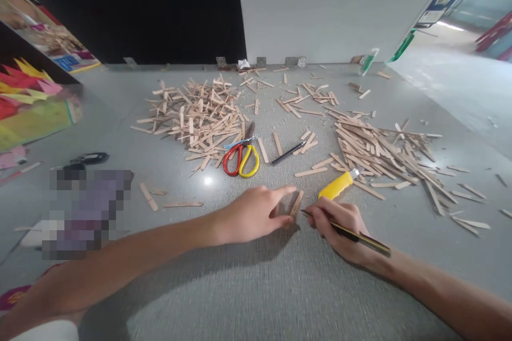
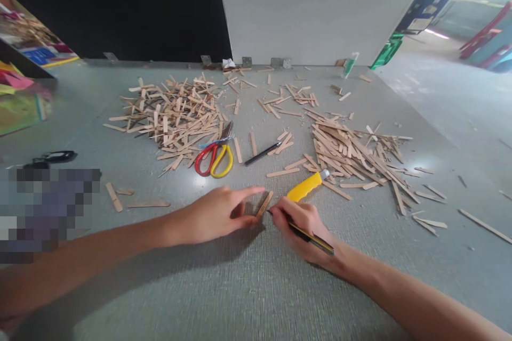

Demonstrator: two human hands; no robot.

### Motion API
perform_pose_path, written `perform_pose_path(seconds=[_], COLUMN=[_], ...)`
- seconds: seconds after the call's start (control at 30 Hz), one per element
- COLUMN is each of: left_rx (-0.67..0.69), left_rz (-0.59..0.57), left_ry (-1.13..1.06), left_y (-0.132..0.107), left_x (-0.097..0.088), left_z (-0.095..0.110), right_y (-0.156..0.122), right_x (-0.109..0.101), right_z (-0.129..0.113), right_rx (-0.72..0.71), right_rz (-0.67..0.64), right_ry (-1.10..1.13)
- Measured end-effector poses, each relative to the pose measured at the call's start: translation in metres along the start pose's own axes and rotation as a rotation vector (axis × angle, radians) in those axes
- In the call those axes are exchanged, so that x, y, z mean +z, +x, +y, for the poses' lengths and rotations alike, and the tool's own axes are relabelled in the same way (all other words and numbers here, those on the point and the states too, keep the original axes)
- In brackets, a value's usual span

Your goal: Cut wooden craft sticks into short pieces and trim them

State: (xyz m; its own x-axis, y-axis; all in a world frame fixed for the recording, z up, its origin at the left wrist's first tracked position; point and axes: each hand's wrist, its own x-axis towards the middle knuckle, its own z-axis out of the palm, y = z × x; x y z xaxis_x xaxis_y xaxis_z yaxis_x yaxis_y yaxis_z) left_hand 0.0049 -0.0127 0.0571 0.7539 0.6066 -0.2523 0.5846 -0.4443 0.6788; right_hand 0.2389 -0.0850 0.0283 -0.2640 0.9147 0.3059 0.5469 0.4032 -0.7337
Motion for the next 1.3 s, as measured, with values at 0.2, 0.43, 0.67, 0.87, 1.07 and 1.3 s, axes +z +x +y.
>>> perform_pose_path(seconds=[0.2,0.43,0.67,0.87,1.07,1.3], left_rx=[0.271,0.284,0.287,0.264,0.274,0.246], left_rz=[0.114,0.049,0.034,0.015,0.027,-0.004], left_ry=[0.319,0.288,0.26,0.253,0.234,0.256], left_y=[0.02,0.015,0.015,0.015,0.016,0.017], left_x=[0.008,0.007,0.007,0.005,0.007,0.006], left_z=[-0.016,-0.014,-0.013,-0.013,-0.017,-0.013], right_y=[0.003,0.002,0.001,0.005,0.004,0.004], right_x=[0.001,0.001,0.0,-0.002,-0.002,-0.003], right_z=[0.0,0.002,0.002,0.0,0.002,0.003], right_rx=[0.037,0.015,0.016,-0.024,-0.007,-0.004], right_rz=[-0.005,-0.019,-0.078,-0.092,-0.12,-0.137], right_ry=[-0.012,-0.009,-0.021,0.009,0.03,0.036])
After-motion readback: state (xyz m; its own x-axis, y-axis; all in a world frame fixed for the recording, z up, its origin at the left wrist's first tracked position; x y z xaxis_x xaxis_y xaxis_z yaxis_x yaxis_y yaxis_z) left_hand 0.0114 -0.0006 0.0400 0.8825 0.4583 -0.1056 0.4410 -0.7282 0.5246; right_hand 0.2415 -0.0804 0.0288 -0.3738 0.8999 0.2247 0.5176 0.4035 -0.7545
